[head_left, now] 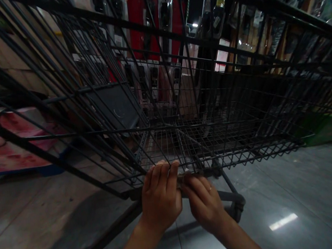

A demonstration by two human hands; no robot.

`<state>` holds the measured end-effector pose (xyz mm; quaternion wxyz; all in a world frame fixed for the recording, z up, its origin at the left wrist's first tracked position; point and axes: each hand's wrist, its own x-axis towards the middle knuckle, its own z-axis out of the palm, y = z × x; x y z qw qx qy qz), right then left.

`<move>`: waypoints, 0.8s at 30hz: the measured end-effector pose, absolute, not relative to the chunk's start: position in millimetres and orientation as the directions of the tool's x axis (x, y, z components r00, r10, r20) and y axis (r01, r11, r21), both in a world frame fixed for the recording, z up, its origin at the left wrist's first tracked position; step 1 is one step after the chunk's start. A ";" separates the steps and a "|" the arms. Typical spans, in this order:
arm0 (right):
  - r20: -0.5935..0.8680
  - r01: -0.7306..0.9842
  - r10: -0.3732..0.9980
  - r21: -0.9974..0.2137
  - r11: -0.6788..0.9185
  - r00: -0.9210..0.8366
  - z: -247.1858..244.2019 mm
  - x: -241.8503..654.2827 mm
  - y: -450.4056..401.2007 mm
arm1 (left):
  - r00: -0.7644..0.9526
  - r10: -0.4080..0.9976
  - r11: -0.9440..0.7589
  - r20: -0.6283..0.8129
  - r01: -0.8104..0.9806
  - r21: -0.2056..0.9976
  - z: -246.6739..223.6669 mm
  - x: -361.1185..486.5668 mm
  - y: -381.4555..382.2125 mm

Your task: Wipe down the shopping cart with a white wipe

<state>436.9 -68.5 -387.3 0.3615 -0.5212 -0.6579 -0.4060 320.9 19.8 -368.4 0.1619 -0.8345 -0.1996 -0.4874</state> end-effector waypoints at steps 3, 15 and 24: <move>0.897 0.983 0.402 0.168 0.072 -0.182 -393.4 446.1 -77.0 | 0.461 0.181 -0.872 0.869 0.484 -0.075 -368.7 319.0 19.6; 0.959 0.982 0.282 0.052 -0.179 0.001 -375.4 487.1 -107.9 | 0.480 0.198 -0.872 0.854 0.485 -0.070 -373.2 318.8 19.6; 0.985 0.973 0.159 -0.028 -0.231 0.066 -335.2 481.9 -104.6 | 0.443 0.221 -0.872 0.869 0.489 -0.027 -375.6 322.0 17.6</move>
